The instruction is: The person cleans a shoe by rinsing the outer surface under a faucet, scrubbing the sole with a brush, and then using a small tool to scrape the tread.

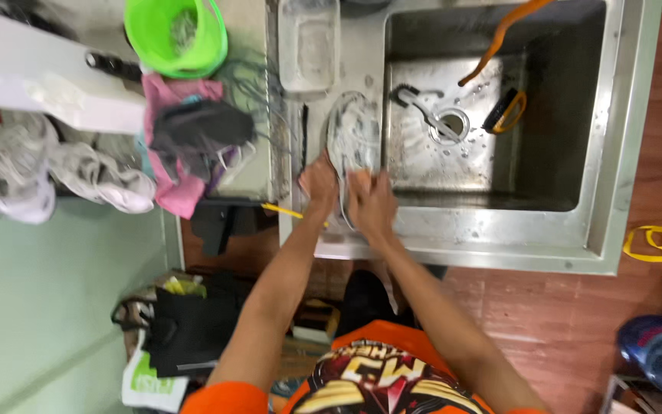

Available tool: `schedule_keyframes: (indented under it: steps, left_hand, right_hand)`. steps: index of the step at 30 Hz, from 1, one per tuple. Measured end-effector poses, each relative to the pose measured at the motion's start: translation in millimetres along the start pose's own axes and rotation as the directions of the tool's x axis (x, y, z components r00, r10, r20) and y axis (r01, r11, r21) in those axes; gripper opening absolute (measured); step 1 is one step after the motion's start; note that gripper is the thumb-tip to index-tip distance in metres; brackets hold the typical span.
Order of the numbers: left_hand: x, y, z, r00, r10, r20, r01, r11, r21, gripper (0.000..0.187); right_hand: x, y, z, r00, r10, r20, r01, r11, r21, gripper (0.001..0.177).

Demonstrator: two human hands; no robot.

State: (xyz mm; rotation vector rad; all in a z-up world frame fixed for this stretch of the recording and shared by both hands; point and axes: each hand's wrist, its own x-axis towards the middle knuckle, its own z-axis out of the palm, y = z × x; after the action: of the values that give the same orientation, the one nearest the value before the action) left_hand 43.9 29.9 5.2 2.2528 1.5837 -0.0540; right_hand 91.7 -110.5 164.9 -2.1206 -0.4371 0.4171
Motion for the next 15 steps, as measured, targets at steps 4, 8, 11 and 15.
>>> schedule_keyframes:
  steps: [4,8,11,15]
  left_hand:
    - [-5,3,-13,0.999,0.033,-0.007,-0.033,0.998,0.049,0.050]
    - [-5,-10,0,0.999,0.048,-0.012,-0.048,0.999,0.015,0.052]
    - [2,-2,-11,0.993,-0.002,0.115,0.001,1.000,0.006,0.056]
    - [-12,9,-39,0.987,0.017,0.158,-0.017,1.000,-0.005,0.056]
  right_hand:
    - [100,-5,53,0.870,-0.466,-0.159,0.443,0.882,-0.159,0.019]
    - [50,23,64,0.960,-0.269,-0.083,0.260,0.960,-0.103,0.031]
    - [38,19,58,0.988,-0.137,0.066,0.146,0.974,-0.175,0.041]
    - [133,-20,85,0.993,-0.115,-0.024,0.108,0.976,-0.190,0.029]
